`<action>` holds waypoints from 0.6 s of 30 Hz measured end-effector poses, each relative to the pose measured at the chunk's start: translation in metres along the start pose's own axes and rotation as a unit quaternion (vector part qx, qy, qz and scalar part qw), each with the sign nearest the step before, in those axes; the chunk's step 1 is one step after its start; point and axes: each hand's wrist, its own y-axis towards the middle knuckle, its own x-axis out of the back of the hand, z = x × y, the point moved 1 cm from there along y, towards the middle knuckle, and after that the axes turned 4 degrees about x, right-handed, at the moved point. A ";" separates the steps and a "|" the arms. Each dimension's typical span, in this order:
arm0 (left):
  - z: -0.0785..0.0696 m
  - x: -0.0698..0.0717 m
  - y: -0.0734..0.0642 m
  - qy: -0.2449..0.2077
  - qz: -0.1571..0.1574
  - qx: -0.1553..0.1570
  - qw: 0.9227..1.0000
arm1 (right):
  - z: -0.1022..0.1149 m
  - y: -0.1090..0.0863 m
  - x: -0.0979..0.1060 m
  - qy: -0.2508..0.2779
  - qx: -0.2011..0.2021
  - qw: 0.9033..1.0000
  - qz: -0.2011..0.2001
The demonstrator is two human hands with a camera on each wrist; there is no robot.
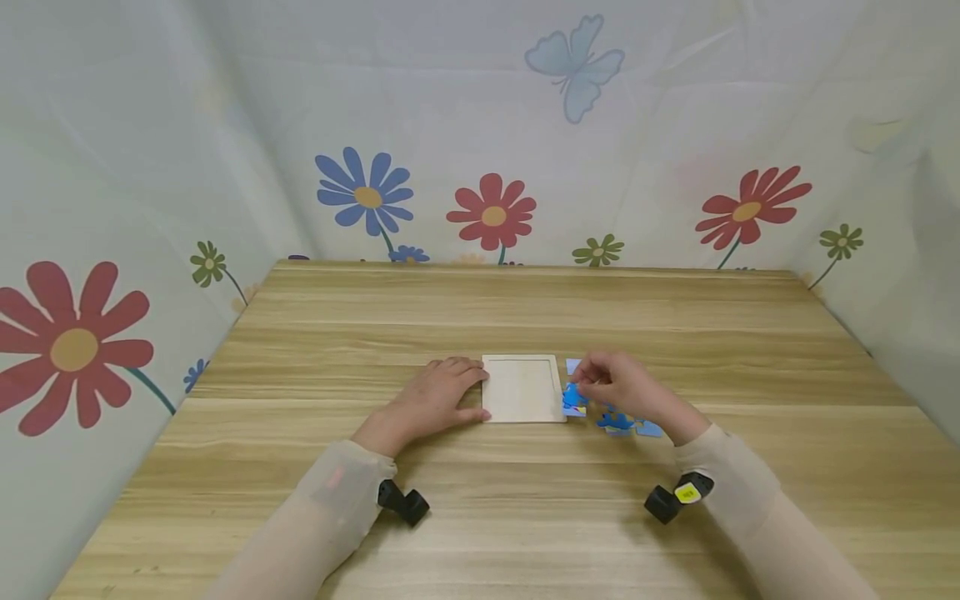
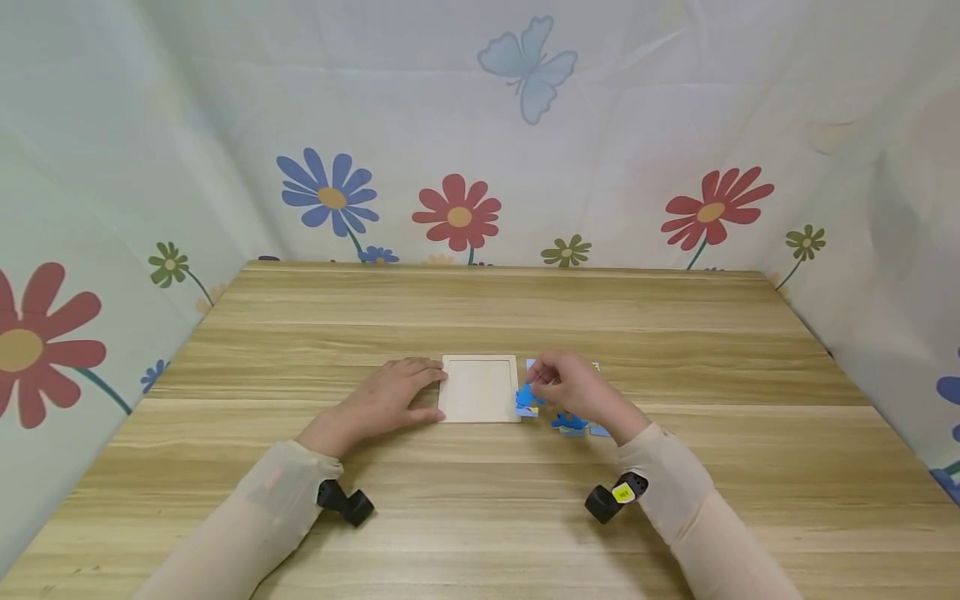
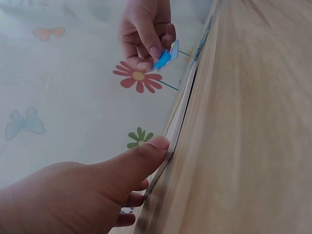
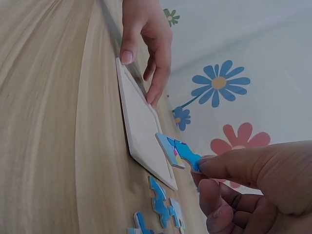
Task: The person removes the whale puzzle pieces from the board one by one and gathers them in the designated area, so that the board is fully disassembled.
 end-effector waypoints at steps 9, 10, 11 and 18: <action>-0.001 0.001 0.000 -0.007 -0.001 0.001 1.000 | -0.005 -0.007 0.001 -0.001 -0.014 1.000 0.012; -0.001 0.001 0.000 -0.008 -0.001 0.002 1.000 | -0.006 -0.007 0.001 0.001 -0.017 1.000 0.012; -0.001 0.001 0.000 -0.007 -0.001 0.002 1.000 | -0.006 -0.008 0.000 0.001 -0.020 1.000 0.011; -0.001 0.001 0.000 -0.004 0.001 0.003 1.000 | -0.010 -0.009 -0.002 -0.010 -0.038 0.999 0.022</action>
